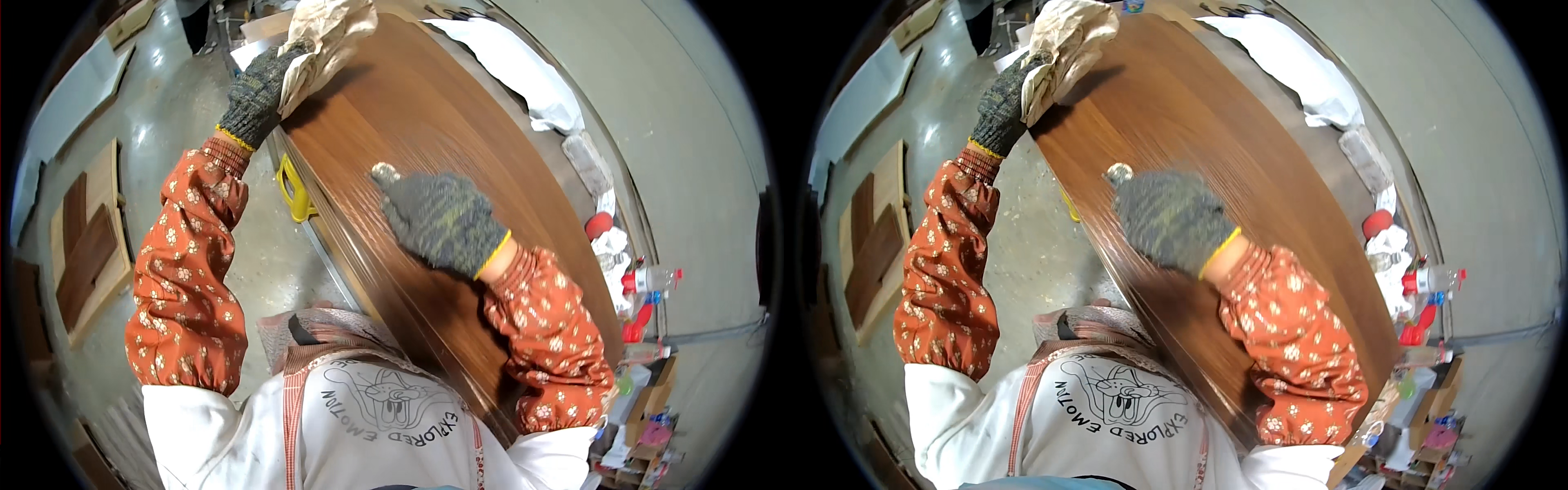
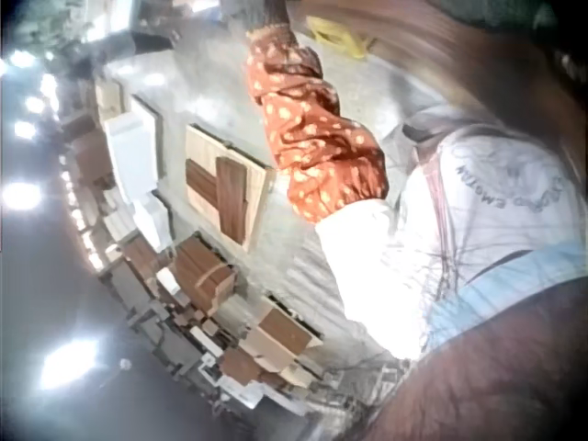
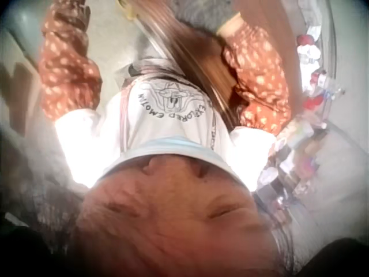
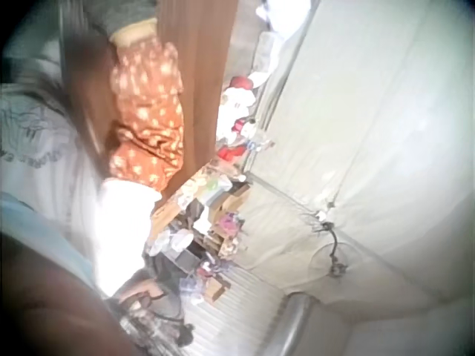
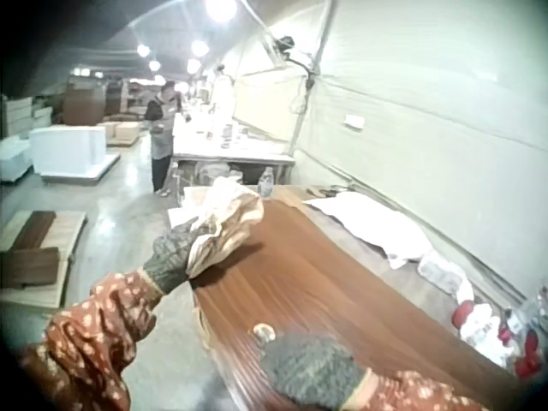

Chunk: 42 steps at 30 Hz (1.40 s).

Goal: The person wipes wood panels with a cloth using liquid from a bottle and then uses a sanding block to sand the surfaces and edges of the panels.

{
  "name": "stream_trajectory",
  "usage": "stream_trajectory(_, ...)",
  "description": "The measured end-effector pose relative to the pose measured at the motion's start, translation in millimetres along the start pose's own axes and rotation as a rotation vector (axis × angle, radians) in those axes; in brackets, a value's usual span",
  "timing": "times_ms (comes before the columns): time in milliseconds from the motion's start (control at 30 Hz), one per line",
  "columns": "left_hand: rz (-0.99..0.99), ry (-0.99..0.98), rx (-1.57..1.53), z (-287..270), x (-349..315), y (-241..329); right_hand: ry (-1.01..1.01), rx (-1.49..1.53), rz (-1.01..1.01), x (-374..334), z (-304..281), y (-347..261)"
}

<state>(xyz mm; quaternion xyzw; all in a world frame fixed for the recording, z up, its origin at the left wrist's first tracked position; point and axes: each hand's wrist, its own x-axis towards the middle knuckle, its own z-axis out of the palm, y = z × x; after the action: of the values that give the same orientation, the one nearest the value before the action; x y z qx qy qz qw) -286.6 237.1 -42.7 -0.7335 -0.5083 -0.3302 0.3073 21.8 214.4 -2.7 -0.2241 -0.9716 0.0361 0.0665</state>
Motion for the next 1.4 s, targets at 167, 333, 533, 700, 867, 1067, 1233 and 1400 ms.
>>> stream_trajectory(167,-0.138,-0.064,-0.14,2.6,10.4,12.7,0.058,-0.079,-0.064,31.7,-0.9,-1.3)
stream_trajectory(333,-0.257,-0.146,-0.149,-12.5,2.8,16.3,-0.097,-0.132,-0.083,3.9,-14.2,-11.0)
stream_trajectory(533,-0.33,-0.239,-0.173,-8.3,16.5,23.7,0.016,-0.032,-0.039,36.3,-2.1,-13.4)
stream_trajectory(700,-0.401,-0.47,-0.173,-6.3,33.7,38.0,0.018,-0.092,-0.026,-10.4,-14.3,-12.2)
stream_trajectory(867,0.292,-0.61,-0.583,-65.8,16.1,194.9,0.266,0.245,0.656,-117.0,-59.2,24.9)
stream_trajectory(1067,0.359,-0.254,-0.541,-41.5,13.4,117.2,0.535,0.178,0.94,-258.6,-9.9,96.9)
stream_trajectory(1233,-0.164,-0.606,-0.343,-49.5,31.7,2.0,0.49,-0.061,0.788,-218.4,-14.5,71.7)
stream_trajectory(1400,0.447,-0.4,-0.55,-34.1,42.6,180.4,0.547,-0.318,0.735,-230.2,1.6,86.5)
